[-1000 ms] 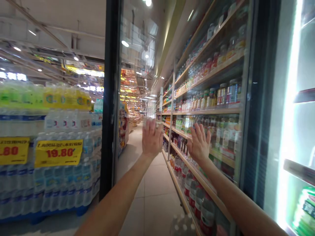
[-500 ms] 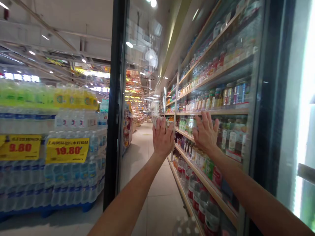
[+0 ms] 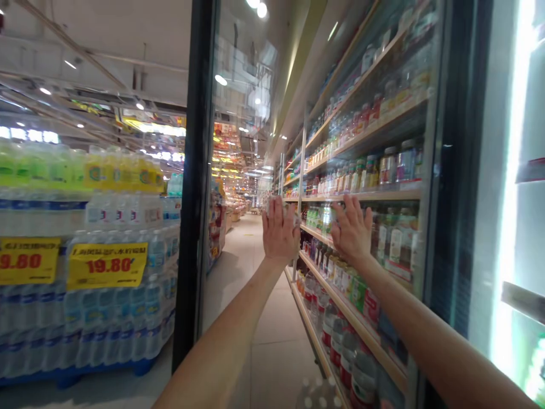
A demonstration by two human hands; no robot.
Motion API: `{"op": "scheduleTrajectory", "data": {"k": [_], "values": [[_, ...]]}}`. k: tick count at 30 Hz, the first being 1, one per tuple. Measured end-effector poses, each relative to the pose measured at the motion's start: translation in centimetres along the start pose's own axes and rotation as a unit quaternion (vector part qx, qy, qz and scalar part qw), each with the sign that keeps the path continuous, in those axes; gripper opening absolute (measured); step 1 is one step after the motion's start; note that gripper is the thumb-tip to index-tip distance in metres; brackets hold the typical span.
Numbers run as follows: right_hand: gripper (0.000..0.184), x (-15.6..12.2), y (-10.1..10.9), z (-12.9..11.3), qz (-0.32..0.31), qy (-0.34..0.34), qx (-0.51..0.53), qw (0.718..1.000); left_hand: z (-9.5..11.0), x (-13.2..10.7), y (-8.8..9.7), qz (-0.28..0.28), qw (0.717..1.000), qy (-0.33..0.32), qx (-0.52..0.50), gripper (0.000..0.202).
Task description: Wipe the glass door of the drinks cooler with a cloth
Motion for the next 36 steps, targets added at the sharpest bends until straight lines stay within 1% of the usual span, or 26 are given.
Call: {"op": "scheduleTrajectory", "data": {"k": [3, 5, 8, 10, 11, 13, 16, 18, 20, 24, 26, 27, 29, 30, 31, 33, 34, 35, 36], "values": [[0.05, 0.0, 0.1, -0.1, 0.004, 0.0, -0.001, 1.0, 0.5, 0.0, -0.2, -0.02, 1.0, -0.019, -0.003, 0.045], [0.048, 0.0, 0.1, -0.1, 0.009, -0.001, -0.002, 1.0, 1.8, -0.2, -0.6, -0.04, 0.996, -0.07, -0.026, 0.043], [0.047, 0.0, 0.2, -0.1, 0.01, -0.002, 0.002, 1.0, 3.8, -0.8, -1.2, -0.077, 0.981, -0.171, -0.057, 0.035], [0.048, -0.1, 0.2, 0.0, 0.009, 0.0, 0.006, 1.0, 3.9, -1.2, -1.2, -0.09, 0.972, -0.208, -0.063, 0.035], [0.049, -0.1, 0.1, 0.0, 0.008, 0.001, 0.007, 1.0, 3.5, -1.2, -1.1, -0.092, 0.971, -0.213, -0.064, 0.035], [0.049, -0.1, 0.1, 0.1, 0.009, 0.0, 0.008, 1.0, 1.9, -1.1, -0.6, -0.08, 0.975, -0.197, -0.059, 0.036], [0.049, -0.1, 0.1, 0.1, 0.009, -0.001, 0.006, 1.0, -0.8, -0.4, 0.3, -0.043, 0.991, -0.119, -0.04, 0.038], [0.049, -0.2, 0.0, 0.0, 0.008, -0.005, 0.006, 1.0, -1.4, -0.1, 0.5, -0.03, 0.996, -0.078, -0.031, 0.04], [0.05, -0.2, 0.0, 0.0, 0.008, -0.008, 0.007, 1.0, -0.6, 0.0, 0.3, -0.033, 0.996, -0.077, -0.029, 0.04], [0.047, -0.1, 0.1, 0.0, 0.014, -0.004, 0.012, 1.0, 2.8, -0.7, -0.6, -0.067, 0.986, -0.144, -0.051, 0.04], [0.046, -0.1, 0.2, 0.0, 0.016, 0.0, 0.012, 1.0, 3.3, -1.1, -0.7, -0.079, 0.982, -0.164, -0.052, 0.037], [0.045, -0.1, 0.2, 0.1, 0.016, 0.002, 0.011, 1.0, 3.1, -1.2, -0.6, -0.079, 0.981, -0.171, -0.049, 0.036], [0.045, -0.1, 0.2, 0.1, 0.012, 0.001, 0.007, 1.0, 1.6, -1.1, -0.1, -0.067, 0.982, -0.172, -0.037, 0.036], [0.046, -0.1, 0.1, 0.1, 0.008, -0.002, 0.005, 1.0, 0.3, -0.9, 0.2, -0.055, 0.986, -0.157, -0.028, 0.038], [0.046, -0.1, 0.1, 0.1, 0.005, -0.003, 0.003, 1.0, -1.1, -0.7, 0.6, -0.039, 0.991, -0.13, -0.019, 0.041], [0.048, -0.2, 0.0, 0.0, -0.001, -0.005, -0.002, 1.0, -3.7, -0.2, 1.3, 0.002, 0.998, -0.056, 0.004, 0.047], [0.048, -0.2, 0.0, 0.0, -0.002, -0.007, -0.003, 1.0, -4.5, 0.0, 1.4, 0.016, 0.999, -0.024, 0.013, 0.05], [0.048, -0.2, -0.1, -0.1, -0.003, -0.008, -0.004, 1.0, -4.8, 0.2, 1.4, 0.026, 0.999, -0.003, 0.019, 0.051], [0.049, -0.3, -0.1, -0.1, -0.003, -0.01, -0.005, 1.0, -4.6, 0.4, 1.2, 0.029, 0.999, 0.006, 0.021, 0.051]]}}
Point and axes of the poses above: each hand's wrist, its own x-axis towards the middle knuckle, its own y-axis out of the back of the hand, z = x × y, the point moved 4 cm from there along x, towards the middle knuckle, and after that the axes turned 10 degrees about -y, right-handed, at the moved point
